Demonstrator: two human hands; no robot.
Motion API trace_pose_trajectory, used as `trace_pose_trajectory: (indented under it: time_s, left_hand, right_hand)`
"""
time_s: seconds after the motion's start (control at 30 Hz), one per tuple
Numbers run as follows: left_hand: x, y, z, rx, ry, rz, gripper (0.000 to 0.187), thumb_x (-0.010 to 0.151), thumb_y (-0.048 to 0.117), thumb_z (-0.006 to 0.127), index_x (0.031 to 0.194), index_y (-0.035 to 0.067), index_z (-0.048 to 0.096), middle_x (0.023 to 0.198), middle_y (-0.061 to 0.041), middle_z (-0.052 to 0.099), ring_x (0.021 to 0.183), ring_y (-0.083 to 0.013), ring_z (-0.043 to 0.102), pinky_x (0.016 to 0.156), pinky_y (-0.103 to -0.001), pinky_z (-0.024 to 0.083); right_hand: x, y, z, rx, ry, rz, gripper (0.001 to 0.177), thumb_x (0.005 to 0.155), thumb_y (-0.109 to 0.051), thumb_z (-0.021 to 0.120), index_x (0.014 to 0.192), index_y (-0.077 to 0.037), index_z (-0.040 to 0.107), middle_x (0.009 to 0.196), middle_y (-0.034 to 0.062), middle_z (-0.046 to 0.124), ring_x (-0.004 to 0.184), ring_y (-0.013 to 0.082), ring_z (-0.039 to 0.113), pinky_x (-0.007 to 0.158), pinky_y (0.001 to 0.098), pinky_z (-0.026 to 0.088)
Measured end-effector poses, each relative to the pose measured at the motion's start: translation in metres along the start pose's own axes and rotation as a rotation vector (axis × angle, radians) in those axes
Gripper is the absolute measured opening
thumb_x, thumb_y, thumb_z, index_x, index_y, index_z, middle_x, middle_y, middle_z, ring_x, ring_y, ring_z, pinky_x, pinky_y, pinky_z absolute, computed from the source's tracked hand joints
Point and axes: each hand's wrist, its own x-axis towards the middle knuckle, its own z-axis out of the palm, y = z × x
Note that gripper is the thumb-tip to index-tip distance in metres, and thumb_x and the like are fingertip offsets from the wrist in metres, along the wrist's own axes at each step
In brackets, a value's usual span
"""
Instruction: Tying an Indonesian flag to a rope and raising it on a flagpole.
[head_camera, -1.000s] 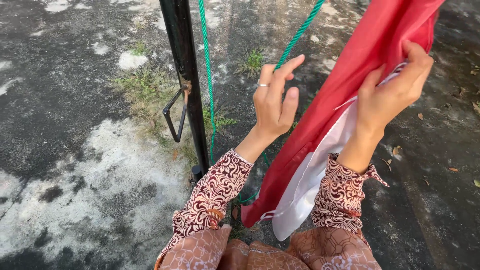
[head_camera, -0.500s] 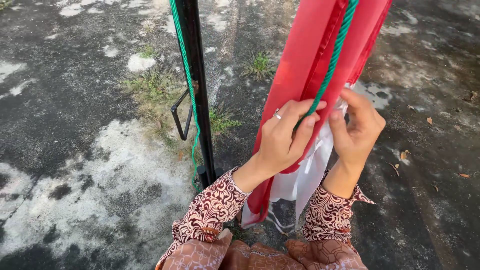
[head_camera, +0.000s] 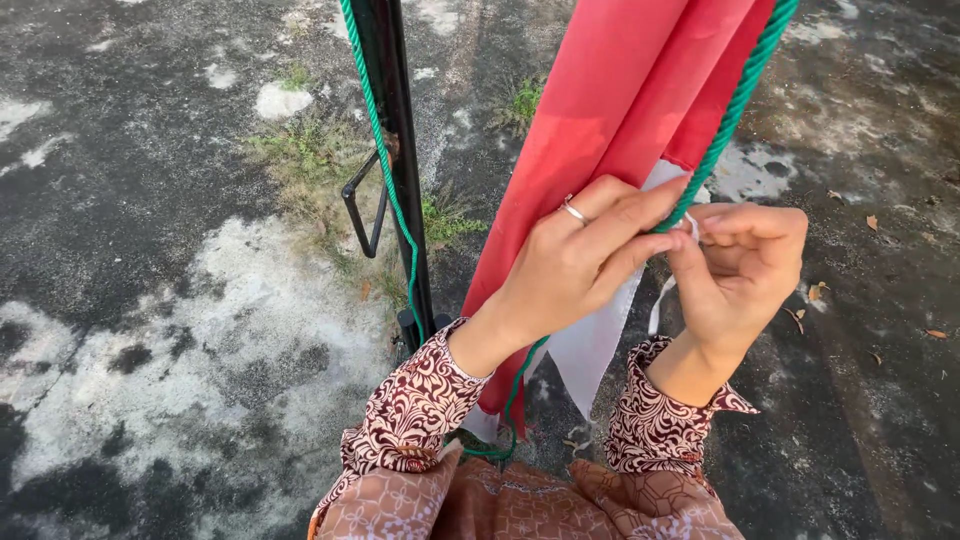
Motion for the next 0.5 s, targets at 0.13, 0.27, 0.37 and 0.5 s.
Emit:
trace_pose_trajectory:
  time_s: [0.13,0.27,0.37,0.5]
  left_hand:
    - [0.007,-0.001,-0.005,-0.203,0.023,-0.087,0.035,0.093,0.006,0.071,0.126,0.005,0.057,0.095,-0.003,0.067,0.082,-0.0115,0.070,0.071,-0.026,0.058]
    - [-0.006,-0.020,-0.002,-0.021,0.083,0.076,0.019,0.108,0.002,0.067,0.125,0.010,0.065,0.107,-0.003,0.069,0.093,-0.0141,0.071,0.081,-0.024,0.059]
    - [-0.003,-0.019,-0.003,-0.083,0.040,-0.014,0.028,0.104,-0.003,0.061,0.129,0.008,0.065,0.121,-0.009,0.062,0.086,-0.0119,0.073,0.077,-0.024,0.061]
    - [-0.002,-0.017,-0.009,0.113,0.082,0.059,0.024,0.104,0.001,0.066,0.126,0.008,0.065,0.123,-0.007,0.063,0.099,-0.0180,0.074,0.083,-0.028,0.061]
  right_hand:
    - [-0.003,0.016,-0.015,-0.161,-0.105,-0.070,0.018,0.107,0.004,0.077,0.111,0.007,0.059,0.110,0.0134,0.070,0.097,0.0111,0.068,0.087,0.0218,0.056]
    - [0.002,0.009,-0.003,-0.447,-0.089,-0.067,0.010,0.097,0.011,0.074,0.105,0.009,0.067,0.100,0.0165,0.071,0.083,0.0135,0.062,0.067,0.0211,0.048]
    - [-0.002,0.014,-0.002,-0.322,-0.095,-0.085,0.015,0.106,0.010,0.072,0.119,0.008,0.064,0.100,0.0124,0.071,0.085,0.0087,0.065,0.074,0.0192,0.051]
    - [0.005,0.002,0.019,-0.172,-0.040,-0.018,0.016,0.101,0.008,0.070,0.113,0.006,0.059,0.104,0.0110,0.071,0.090,0.0109,0.069,0.081,0.0218,0.056]
